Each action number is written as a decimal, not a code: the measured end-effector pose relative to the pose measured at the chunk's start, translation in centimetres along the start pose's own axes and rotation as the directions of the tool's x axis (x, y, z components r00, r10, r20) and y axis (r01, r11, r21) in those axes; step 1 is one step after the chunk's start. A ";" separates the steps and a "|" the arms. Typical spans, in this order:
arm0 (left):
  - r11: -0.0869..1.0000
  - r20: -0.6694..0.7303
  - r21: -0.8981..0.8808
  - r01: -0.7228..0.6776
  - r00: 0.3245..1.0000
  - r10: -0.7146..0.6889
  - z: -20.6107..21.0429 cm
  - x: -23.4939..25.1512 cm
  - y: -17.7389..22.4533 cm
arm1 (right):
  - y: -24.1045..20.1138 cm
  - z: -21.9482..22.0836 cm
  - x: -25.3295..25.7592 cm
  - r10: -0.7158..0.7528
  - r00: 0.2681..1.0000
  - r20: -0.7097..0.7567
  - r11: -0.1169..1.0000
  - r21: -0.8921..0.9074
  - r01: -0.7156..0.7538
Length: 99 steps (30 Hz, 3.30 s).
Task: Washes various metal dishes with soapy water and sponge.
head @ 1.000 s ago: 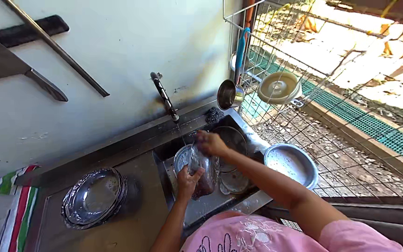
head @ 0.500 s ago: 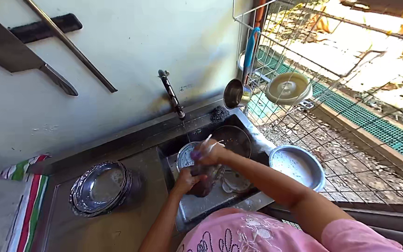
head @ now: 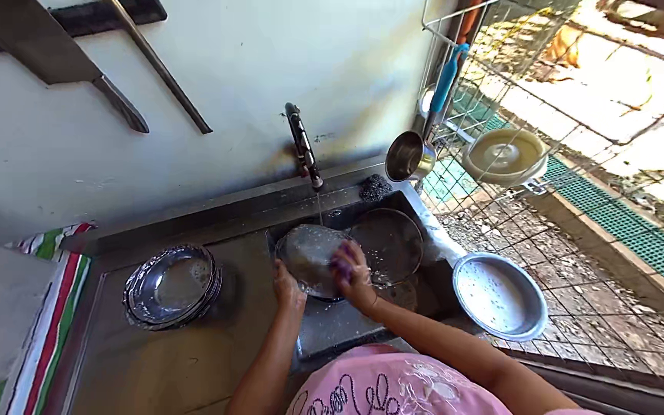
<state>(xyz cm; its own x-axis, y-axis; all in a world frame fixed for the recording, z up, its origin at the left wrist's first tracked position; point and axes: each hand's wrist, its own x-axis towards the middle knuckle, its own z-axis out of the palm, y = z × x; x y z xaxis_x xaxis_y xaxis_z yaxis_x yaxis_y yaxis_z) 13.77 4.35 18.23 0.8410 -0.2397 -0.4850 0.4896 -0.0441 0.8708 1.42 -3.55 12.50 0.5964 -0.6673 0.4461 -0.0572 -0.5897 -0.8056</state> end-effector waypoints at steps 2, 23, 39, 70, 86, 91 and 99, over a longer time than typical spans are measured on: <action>0.993 0.075 0.099 -0.063 0.996 0.055 0.3 -0.5 -0.7 | -2.6 0.1 1.9 -0.231 0.940 0.250 0.961 -0.093 0.261; 0.253 0.437 0.740 -0.623 0.731 0.524 -11.5 -3.6 12.2 | 2.0 -13.3 7.9 0.629 0.776 0.037 0.712 0.371 -0.595; 0.450 0.390 0.817 -0.359 0.920 0.027 -4.2 16.1 -8.0 | 13.6 -25.3 -8.1 0.912 0.399 -0.092 0.259 -0.624 -0.737; 0.477 0.560 -0.024 -0.878 0.384 0.735 8.8 3.2 -2.0 | 1.4 -7.4 10.6 0.751 0.649 0.121 0.370 0.738 -0.565; 0.961 0.522 0.098 0.257 0.809 -0.269 2.5 -1.4 -8.0 | 7.4 -7.8 4.7 0.373 0.709 0.599 0.810 -0.582 0.066; 0.990 0.499 0.051 0.134 0.855 -0.142 6.5 -1.4 -7.8 | 4.2 -5.2 1.2 0.244 0.722 0.647 0.969 -0.128 -0.212; 0.977 0.539 0.166 0.135 0.817 -0.205 6.1 -2.7 -8.0 | 7.9 -9.9 3.9 0.407 0.782 0.471 0.782 -0.623 -0.032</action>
<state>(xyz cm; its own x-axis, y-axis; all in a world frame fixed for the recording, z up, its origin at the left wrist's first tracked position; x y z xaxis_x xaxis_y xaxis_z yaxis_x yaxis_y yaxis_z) 6.18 -0.58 13.03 0.4628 -0.7095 -0.5314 0.5536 -0.2369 0.7984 -4.62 -15.28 11.73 0.8205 -0.5479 -0.1630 -0.5625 -0.7230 -0.4012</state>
